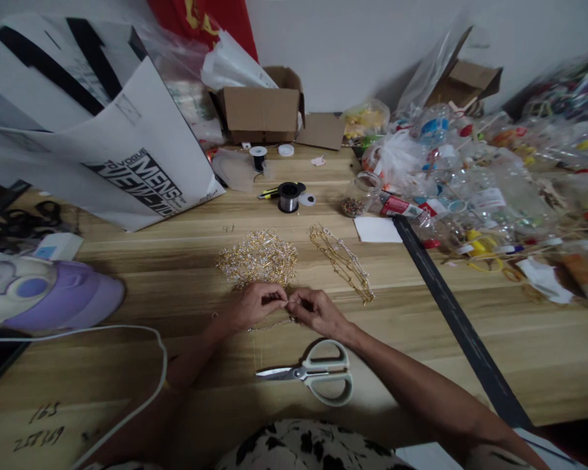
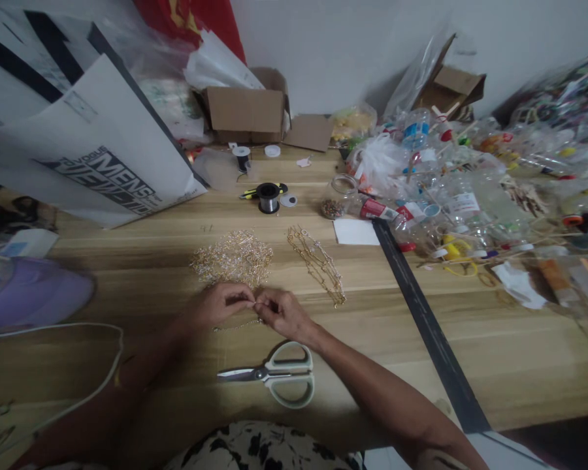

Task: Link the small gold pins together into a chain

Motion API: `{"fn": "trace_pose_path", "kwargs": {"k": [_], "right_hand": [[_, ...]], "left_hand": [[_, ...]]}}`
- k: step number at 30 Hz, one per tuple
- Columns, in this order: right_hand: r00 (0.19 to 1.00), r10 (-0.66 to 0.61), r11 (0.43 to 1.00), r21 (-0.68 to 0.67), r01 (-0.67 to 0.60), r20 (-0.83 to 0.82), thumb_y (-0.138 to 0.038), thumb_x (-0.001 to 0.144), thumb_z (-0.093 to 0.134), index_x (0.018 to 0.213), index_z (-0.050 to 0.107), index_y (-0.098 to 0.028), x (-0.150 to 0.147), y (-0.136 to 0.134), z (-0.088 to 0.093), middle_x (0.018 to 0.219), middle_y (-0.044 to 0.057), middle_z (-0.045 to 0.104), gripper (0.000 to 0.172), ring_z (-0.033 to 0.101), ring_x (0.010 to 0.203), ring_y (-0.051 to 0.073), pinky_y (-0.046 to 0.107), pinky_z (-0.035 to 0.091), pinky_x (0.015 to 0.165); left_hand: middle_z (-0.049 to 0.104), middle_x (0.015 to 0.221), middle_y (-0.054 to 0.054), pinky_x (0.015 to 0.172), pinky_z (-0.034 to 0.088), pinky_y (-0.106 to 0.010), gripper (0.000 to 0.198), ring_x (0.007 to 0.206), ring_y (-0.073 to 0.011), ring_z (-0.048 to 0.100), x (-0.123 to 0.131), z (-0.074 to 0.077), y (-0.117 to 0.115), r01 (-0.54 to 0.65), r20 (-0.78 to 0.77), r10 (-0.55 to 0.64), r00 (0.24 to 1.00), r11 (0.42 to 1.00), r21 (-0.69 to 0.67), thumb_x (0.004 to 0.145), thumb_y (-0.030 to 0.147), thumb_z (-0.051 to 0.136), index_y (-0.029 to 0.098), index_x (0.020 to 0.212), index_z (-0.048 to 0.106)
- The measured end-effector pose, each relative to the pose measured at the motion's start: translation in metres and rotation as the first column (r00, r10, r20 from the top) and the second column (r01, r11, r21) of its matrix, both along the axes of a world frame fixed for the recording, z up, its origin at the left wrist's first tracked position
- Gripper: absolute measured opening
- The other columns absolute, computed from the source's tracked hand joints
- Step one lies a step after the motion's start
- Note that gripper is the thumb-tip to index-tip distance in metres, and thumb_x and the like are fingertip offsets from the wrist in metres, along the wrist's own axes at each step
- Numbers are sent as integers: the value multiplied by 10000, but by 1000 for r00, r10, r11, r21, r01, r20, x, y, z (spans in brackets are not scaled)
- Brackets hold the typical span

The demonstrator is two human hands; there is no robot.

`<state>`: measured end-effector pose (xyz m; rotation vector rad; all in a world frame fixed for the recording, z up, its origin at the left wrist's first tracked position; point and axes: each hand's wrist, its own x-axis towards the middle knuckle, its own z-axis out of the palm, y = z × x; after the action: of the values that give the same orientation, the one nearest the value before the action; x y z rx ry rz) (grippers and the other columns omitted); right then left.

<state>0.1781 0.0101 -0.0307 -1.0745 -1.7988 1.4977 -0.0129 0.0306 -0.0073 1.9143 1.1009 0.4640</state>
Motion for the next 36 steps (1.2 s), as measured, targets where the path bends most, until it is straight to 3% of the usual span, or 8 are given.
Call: {"fn": "trace_pose_path", "kwargs": {"k": [36], "right_hand": [[997,-55,998,-39,53,-48,-406,871,525,773,541,-152,-1,0,-7,589,-23,529,272,484,492,75,170,358,469]], "left_hand": [[623,649,0,575,397,-187,135,591,-99,525,-1,-4,-1,0,-14,-1,1000,1000,-17,775,211,551,123,775,654]]}}
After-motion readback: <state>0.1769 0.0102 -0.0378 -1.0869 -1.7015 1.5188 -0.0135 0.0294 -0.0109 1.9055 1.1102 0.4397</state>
